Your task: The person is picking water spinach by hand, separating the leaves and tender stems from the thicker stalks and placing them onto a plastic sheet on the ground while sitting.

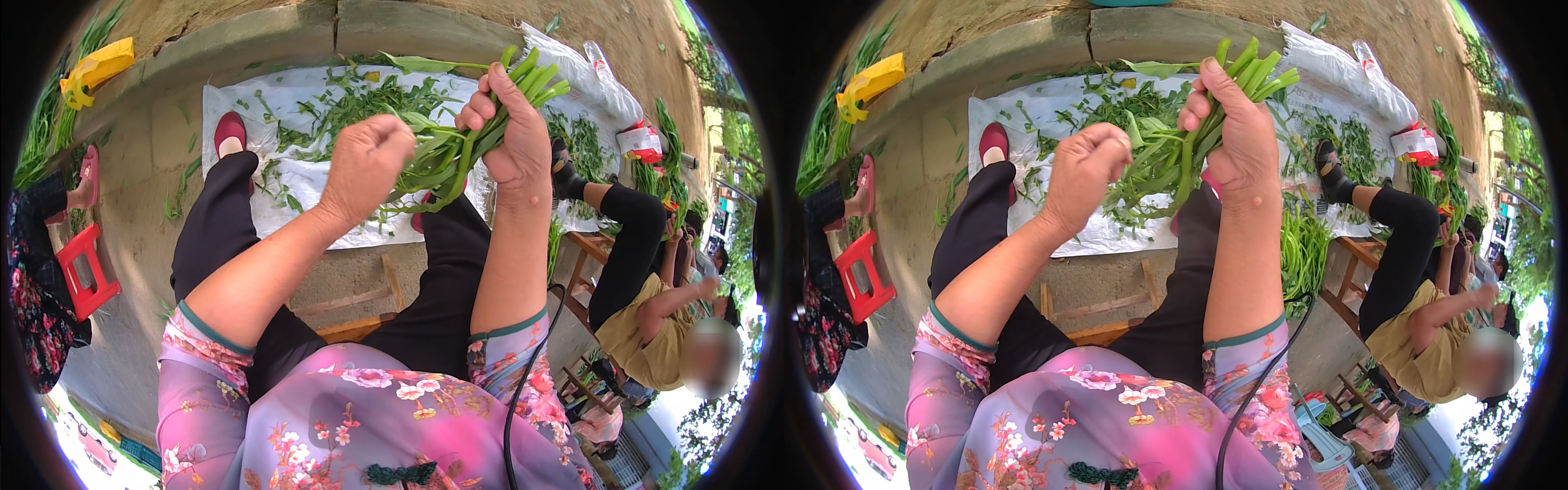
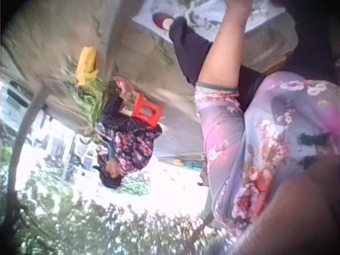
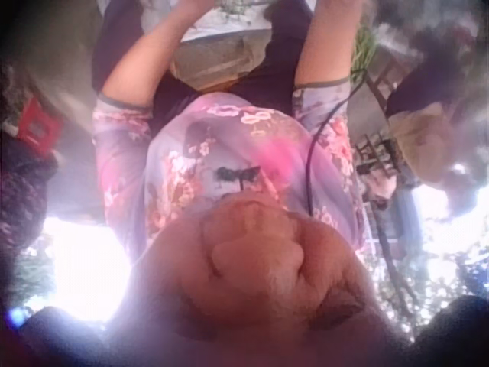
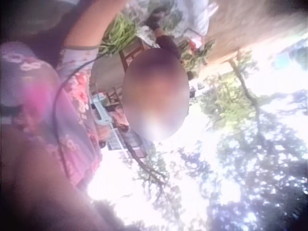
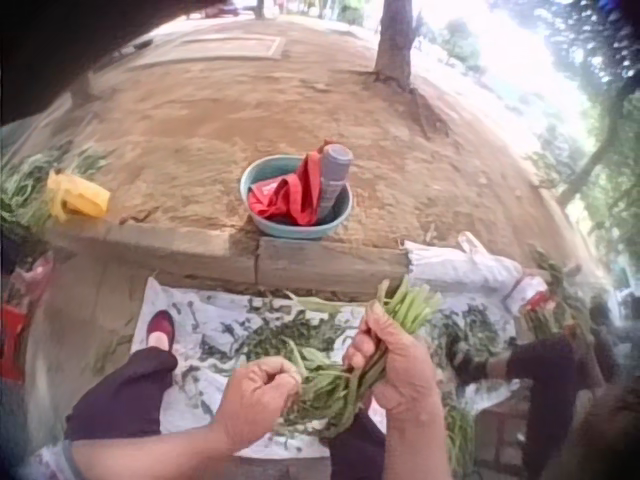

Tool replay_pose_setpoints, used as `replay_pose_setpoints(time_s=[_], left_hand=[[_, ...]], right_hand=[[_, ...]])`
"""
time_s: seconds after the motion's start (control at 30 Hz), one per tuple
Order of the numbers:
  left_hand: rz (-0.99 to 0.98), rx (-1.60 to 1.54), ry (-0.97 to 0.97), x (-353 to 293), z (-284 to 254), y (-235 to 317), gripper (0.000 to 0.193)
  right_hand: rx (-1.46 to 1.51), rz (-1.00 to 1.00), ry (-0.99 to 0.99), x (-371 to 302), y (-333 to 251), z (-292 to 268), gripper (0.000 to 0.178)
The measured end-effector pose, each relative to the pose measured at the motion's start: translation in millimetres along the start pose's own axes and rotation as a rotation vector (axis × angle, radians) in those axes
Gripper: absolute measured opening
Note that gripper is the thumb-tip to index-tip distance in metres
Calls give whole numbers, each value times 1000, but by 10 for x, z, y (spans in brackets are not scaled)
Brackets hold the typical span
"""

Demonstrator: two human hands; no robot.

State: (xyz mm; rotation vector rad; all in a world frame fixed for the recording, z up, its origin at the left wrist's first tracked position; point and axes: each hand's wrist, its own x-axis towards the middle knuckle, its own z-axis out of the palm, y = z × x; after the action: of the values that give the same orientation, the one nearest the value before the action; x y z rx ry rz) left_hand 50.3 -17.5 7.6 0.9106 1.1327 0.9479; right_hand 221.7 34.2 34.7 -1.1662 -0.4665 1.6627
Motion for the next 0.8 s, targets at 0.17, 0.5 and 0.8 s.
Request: replay_pose_setpoints(time_s=[0.17,0.5,0.8], left_hand=[[-30,17,97,121,-78,22,23],[489,343,126,135,-33,-12,6],[691,573,68,115,-63,-7,9]], right_hand=[[41,7,15,29,-2,-63,24],[89,17,-18,37,85,19,24],[7,39,-39,18,90,42,23]])
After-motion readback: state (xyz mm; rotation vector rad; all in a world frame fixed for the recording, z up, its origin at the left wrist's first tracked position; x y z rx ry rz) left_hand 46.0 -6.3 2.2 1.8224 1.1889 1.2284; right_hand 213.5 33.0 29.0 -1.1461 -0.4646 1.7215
